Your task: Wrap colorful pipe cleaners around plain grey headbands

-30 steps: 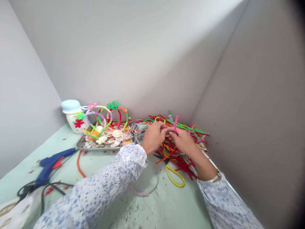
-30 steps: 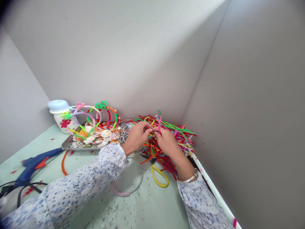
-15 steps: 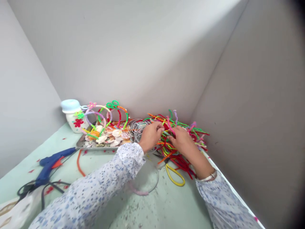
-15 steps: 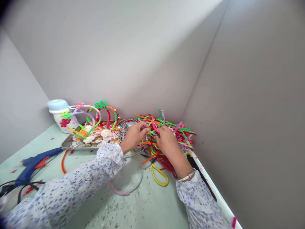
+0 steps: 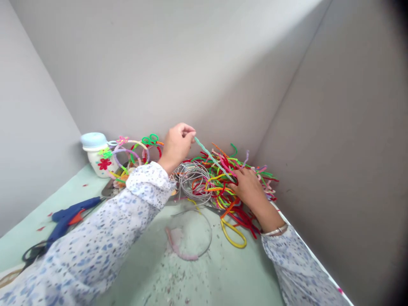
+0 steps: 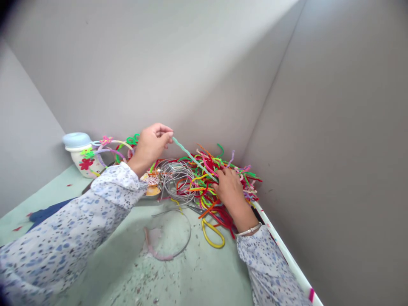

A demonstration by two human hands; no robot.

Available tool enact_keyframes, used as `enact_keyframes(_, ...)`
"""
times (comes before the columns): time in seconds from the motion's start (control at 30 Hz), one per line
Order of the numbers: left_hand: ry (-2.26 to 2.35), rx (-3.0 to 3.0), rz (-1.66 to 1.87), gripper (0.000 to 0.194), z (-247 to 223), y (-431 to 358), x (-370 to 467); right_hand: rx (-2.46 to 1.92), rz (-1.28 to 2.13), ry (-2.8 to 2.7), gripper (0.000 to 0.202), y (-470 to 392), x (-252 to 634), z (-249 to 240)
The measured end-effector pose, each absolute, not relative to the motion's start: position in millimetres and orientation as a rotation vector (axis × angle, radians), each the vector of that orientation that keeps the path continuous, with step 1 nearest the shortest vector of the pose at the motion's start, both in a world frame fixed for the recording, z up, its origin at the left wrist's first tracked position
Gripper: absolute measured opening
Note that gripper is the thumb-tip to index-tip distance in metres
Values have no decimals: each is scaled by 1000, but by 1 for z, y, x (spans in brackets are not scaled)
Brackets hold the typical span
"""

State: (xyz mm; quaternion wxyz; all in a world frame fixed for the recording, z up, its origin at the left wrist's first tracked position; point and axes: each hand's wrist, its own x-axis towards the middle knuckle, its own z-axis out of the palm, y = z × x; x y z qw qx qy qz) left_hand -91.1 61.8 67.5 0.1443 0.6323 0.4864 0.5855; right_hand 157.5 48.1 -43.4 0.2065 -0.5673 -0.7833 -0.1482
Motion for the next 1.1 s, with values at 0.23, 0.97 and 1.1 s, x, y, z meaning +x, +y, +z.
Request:
enact_keyframes(0.23,1283,1562,2112,12,108,34,-128,-1595,-231,-2206,42,59,166,-42)
enact_keyframes(0.97,779,790,1431,17,-16,-136,-86,-743,1301,-1561,35,-88,57,-40)
enact_keyframes(1.1,858,809,1272,17,-58,-148,-90,-799,1403,-1556,25,-94,52,-60)
